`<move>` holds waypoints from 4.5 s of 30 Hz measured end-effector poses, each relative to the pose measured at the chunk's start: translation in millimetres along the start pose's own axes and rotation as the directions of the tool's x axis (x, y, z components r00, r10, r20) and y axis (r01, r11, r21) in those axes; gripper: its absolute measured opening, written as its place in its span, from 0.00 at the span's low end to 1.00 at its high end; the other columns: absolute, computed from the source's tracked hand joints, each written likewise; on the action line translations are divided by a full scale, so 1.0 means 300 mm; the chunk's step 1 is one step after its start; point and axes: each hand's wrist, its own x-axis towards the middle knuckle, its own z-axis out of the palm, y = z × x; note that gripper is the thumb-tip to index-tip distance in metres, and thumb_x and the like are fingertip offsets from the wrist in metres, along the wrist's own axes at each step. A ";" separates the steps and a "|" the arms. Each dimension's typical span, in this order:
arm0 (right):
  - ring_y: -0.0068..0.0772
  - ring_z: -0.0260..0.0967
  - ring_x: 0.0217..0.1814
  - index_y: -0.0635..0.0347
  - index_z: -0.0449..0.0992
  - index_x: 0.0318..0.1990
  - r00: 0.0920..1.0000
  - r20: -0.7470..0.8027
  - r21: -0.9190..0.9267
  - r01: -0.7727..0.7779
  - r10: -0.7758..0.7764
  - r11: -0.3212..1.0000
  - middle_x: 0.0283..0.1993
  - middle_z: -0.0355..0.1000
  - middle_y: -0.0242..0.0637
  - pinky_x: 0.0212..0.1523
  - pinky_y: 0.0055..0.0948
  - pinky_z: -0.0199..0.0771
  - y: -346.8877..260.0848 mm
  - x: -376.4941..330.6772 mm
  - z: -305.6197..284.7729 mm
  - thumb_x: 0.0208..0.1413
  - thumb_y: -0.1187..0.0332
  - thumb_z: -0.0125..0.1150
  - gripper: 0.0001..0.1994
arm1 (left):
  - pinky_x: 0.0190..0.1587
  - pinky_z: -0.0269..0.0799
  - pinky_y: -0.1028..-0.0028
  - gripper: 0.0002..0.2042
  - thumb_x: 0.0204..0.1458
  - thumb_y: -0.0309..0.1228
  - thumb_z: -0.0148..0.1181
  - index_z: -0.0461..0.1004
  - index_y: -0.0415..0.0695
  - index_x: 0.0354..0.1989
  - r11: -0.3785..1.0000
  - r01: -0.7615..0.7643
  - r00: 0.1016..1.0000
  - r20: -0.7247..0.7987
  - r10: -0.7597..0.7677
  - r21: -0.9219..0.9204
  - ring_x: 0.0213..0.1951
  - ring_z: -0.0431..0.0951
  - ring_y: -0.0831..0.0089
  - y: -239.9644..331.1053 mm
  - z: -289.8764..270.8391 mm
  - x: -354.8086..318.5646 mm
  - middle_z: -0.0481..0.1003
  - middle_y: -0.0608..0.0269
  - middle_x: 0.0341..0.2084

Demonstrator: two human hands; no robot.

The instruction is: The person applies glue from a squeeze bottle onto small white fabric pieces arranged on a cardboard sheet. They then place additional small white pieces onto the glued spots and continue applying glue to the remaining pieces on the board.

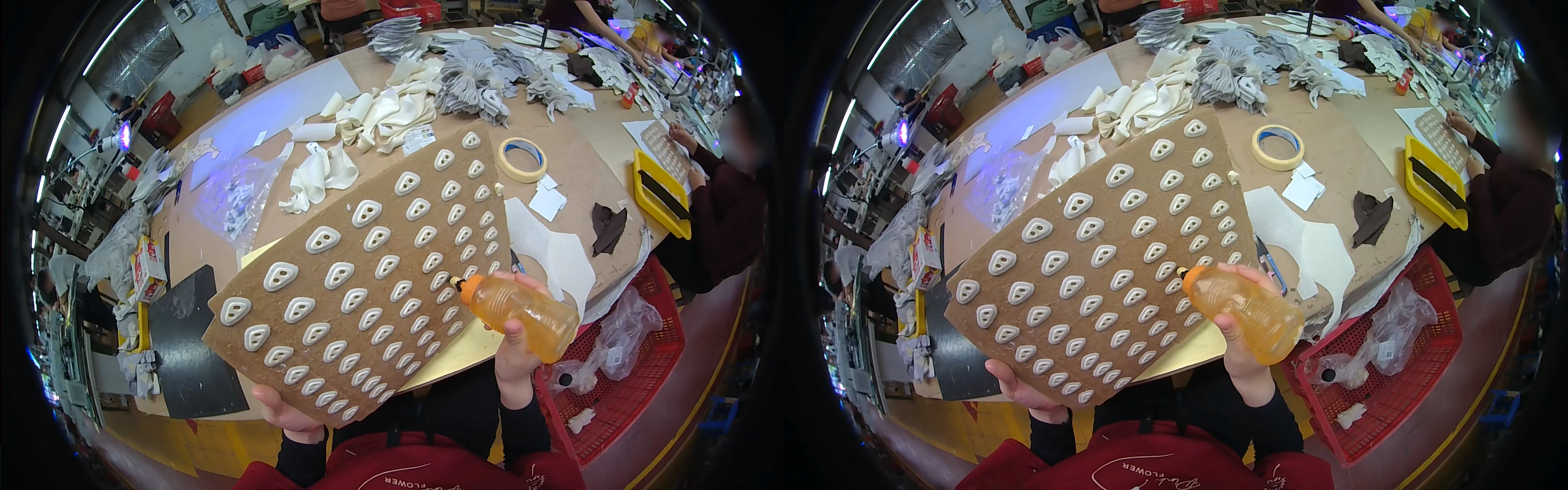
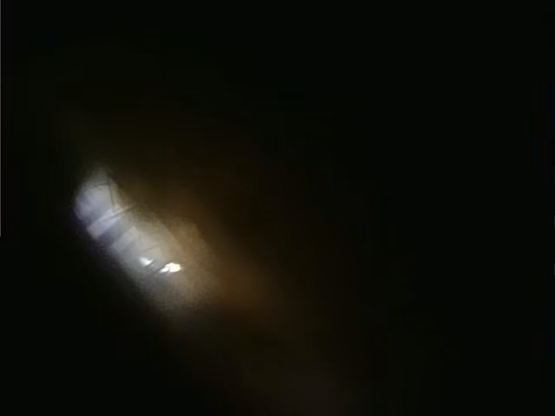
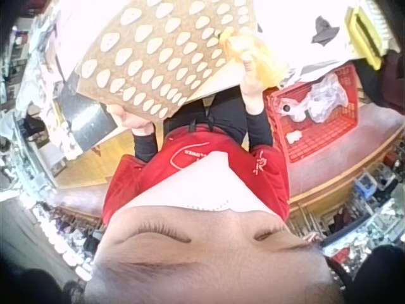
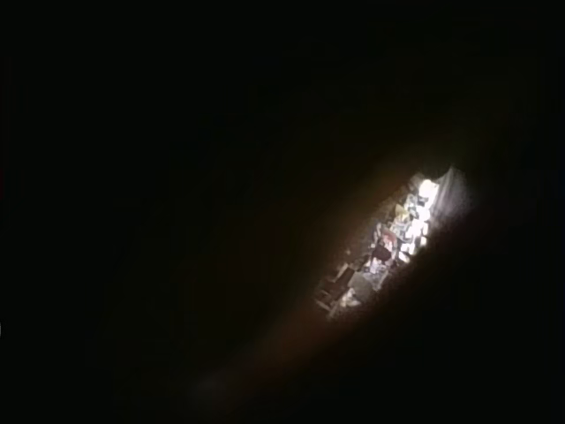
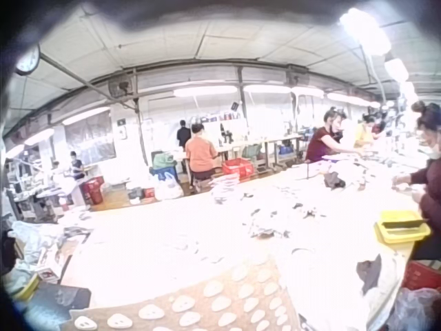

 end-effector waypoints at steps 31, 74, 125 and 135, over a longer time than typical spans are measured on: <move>0.33 0.71 0.38 0.64 0.62 0.56 0.994 -0.098 0.144 -0.034 0.048 0.989 0.48 0.70 0.51 0.23 0.23 0.66 0.002 0.014 0.067 0.55 0.42 0.53 0.34 | 0.62 0.55 0.45 0.44 0.50 0.58 0.54 0.44 0.44 0.67 0.999 0.038 0.999 -0.025 -0.038 -0.010 0.63 0.55 0.49 0.016 -0.004 -0.019 0.50 0.48 0.64; 0.35 0.67 0.54 0.67 0.62 0.55 0.997 0.059 0.043 0.045 -0.047 0.998 0.52 0.69 0.47 0.55 0.31 0.67 -0.010 0.072 0.155 0.50 0.56 0.67 0.32 | 0.61 0.54 0.42 0.37 0.56 0.54 0.47 0.45 0.45 0.67 0.998 0.050 0.995 0.085 -0.046 -0.047 0.64 0.54 0.48 0.037 -0.113 0.030 0.50 0.47 0.65; 0.36 0.72 0.40 0.65 0.62 0.54 0.995 -0.057 -0.107 0.081 -0.087 0.991 0.46 0.71 0.50 0.25 0.25 0.72 0.276 0.096 0.436 0.50 0.40 0.56 0.37 | 0.53 0.71 0.53 0.39 0.39 0.34 0.68 0.57 0.35 0.60 0.959 0.127 0.990 -0.034 -0.140 -0.255 0.53 0.71 0.52 0.061 -0.528 0.279 0.67 0.44 0.54; 0.43 0.68 0.53 0.68 0.62 0.53 0.984 0.064 -0.110 0.174 -0.168 0.979 0.48 0.70 0.52 0.52 0.39 0.72 0.234 0.051 0.504 0.48 0.44 0.63 0.37 | 0.52 0.71 0.52 0.38 0.35 0.28 0.64 0.57 0.35 0.60 0.939 0.162 0.984 -0.027 -0.179 -0.303 0.52 0.71 0.50 0.096 -0.515 0.285 0.67 0.43 0.53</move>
